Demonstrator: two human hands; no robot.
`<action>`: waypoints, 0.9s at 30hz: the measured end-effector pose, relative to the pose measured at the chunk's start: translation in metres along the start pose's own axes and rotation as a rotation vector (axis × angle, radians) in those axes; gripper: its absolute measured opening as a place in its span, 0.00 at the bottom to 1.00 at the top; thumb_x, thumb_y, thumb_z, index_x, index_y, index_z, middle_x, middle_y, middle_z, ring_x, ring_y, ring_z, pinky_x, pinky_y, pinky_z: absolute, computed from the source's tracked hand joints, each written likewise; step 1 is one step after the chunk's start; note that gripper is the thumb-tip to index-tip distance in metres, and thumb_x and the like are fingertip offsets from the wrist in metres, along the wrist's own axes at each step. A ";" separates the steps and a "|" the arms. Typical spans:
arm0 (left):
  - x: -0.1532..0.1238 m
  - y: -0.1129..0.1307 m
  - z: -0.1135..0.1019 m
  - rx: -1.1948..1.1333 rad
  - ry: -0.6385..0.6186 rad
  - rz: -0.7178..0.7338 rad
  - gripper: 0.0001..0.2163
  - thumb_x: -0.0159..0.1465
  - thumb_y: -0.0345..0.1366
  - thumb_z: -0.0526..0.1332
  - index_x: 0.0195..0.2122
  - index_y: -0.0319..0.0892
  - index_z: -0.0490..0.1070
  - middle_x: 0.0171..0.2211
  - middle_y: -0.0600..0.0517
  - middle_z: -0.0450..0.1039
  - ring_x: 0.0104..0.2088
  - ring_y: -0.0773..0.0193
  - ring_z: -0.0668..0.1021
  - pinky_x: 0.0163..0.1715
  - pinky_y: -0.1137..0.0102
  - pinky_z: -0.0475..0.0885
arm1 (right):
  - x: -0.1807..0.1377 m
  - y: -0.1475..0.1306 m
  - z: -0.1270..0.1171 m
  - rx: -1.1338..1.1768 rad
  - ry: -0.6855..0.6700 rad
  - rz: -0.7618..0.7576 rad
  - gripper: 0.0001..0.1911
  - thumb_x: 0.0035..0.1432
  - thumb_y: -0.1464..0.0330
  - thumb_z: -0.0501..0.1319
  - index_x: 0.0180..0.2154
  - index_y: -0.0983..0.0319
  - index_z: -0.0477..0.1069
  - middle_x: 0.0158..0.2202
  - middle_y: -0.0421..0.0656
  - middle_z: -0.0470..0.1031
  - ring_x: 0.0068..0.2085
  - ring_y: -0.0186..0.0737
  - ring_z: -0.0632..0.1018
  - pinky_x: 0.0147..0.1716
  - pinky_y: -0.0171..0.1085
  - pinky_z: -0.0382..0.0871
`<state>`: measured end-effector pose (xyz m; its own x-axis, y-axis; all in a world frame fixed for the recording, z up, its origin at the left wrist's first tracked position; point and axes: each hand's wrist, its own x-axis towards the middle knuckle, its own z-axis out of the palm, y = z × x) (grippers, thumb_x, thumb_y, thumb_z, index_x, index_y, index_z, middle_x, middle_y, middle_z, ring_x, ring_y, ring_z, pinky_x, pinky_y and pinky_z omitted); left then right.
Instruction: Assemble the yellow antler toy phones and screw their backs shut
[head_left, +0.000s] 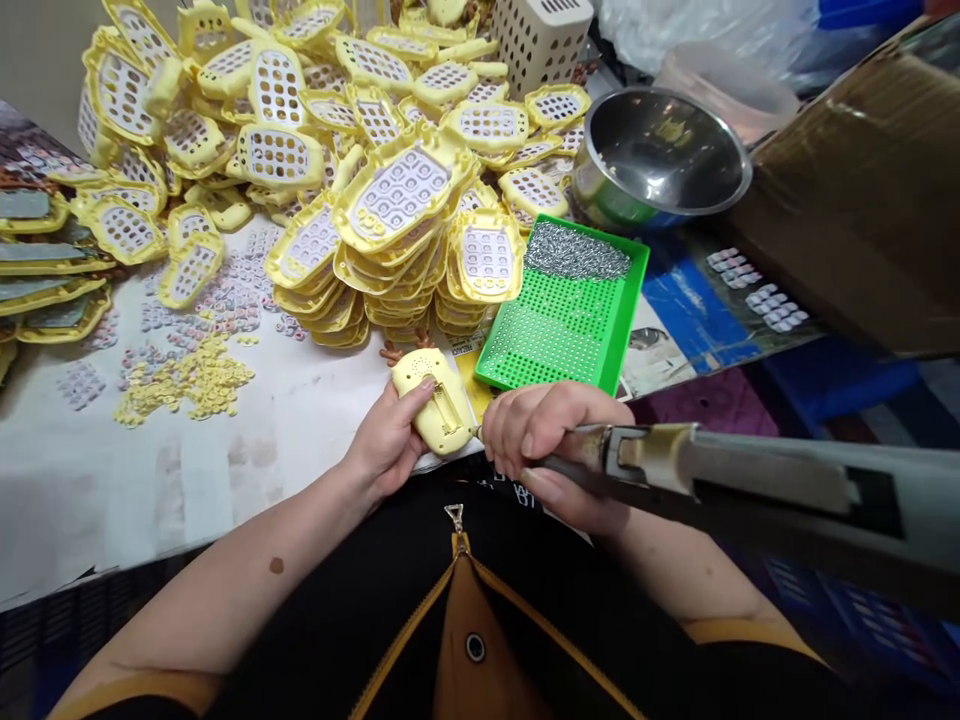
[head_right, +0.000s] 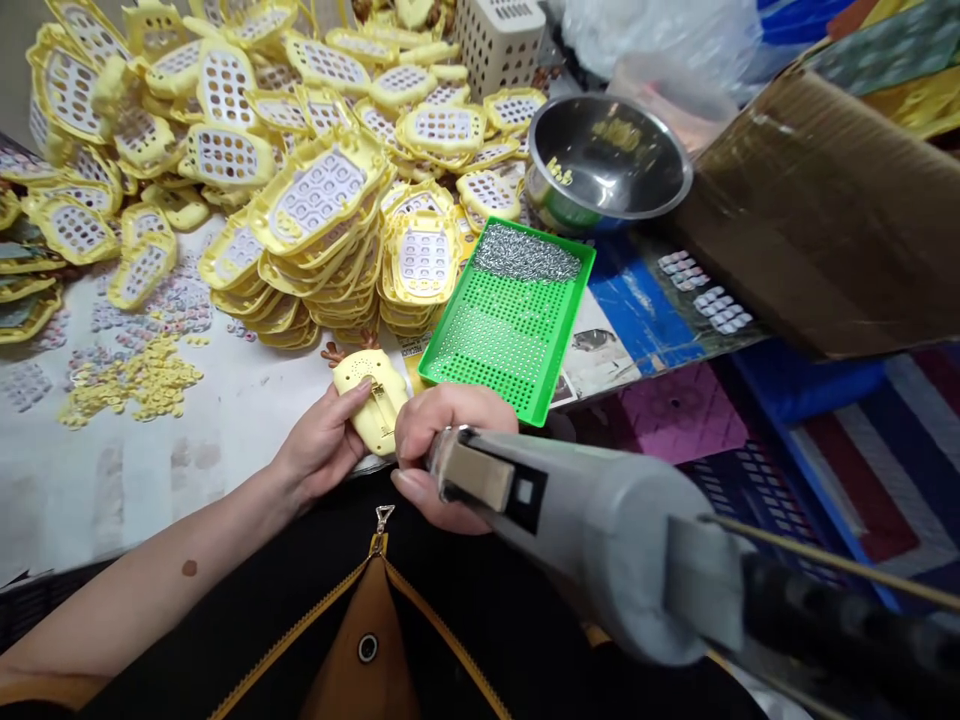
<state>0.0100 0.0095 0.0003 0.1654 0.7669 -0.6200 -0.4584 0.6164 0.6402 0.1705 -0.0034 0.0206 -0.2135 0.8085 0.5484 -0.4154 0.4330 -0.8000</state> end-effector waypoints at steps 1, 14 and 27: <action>0.000 0.000 0.000 0.001 0.000 -0.001 0.22 0.61 0.33 0.64 0.56 0.46 0.64 0.44 0.48 0.77 0.41 0.58 0.81 0.45 0.59 0.77 | -0.001 -0.001 0.000 -0.001 0.016 0.013 0.11 0.48 0.73 0.66 0.35 0.57 0.69 0.21 0.35 0.69 0.19 0.35 0.71 0.19 0.36 0.68; -0.002 0.003 0.006 0.141 0.089 -0.034 0.18 0.62 0.36 0.63 0.52 0.45 0.64 0.46 0.46 0.77 0.41 0.56 0.81 0.36 0.61 0.80 | 0.013 -0.026 -0.006 -0.049 -0.002 0.066 0.05 0.55 0.67 0.65 0.36 0.58 0.74 0.17 0.35 0.68 0.19 0.33 0.70 0.20 0.35 0.68; -0.002 0.011 0.006 0.148 0.094 -0.088 0.17 0.65 0.37 0.61 0.54 0.48 0.64 0.50 0.47 0.76 0.45 0.57 0.80 0.39 0.60 0.81 | 0.012 0.001 -0.050 -0.141 0.226 -0.073 0.13 0.55 0.70 0.64 0.45 0.57 0.72 0.23 0.37 0.69 0.22 0.35 0.71 0.22 0.39 0.70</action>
<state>0.0096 0.0163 0.0114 0.1133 0.6930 -0.7120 -0.3111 0.7053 0.6370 0.2119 0.0272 0.0140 0.0220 0.8345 0.5506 -0.2923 0.5320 -0.7947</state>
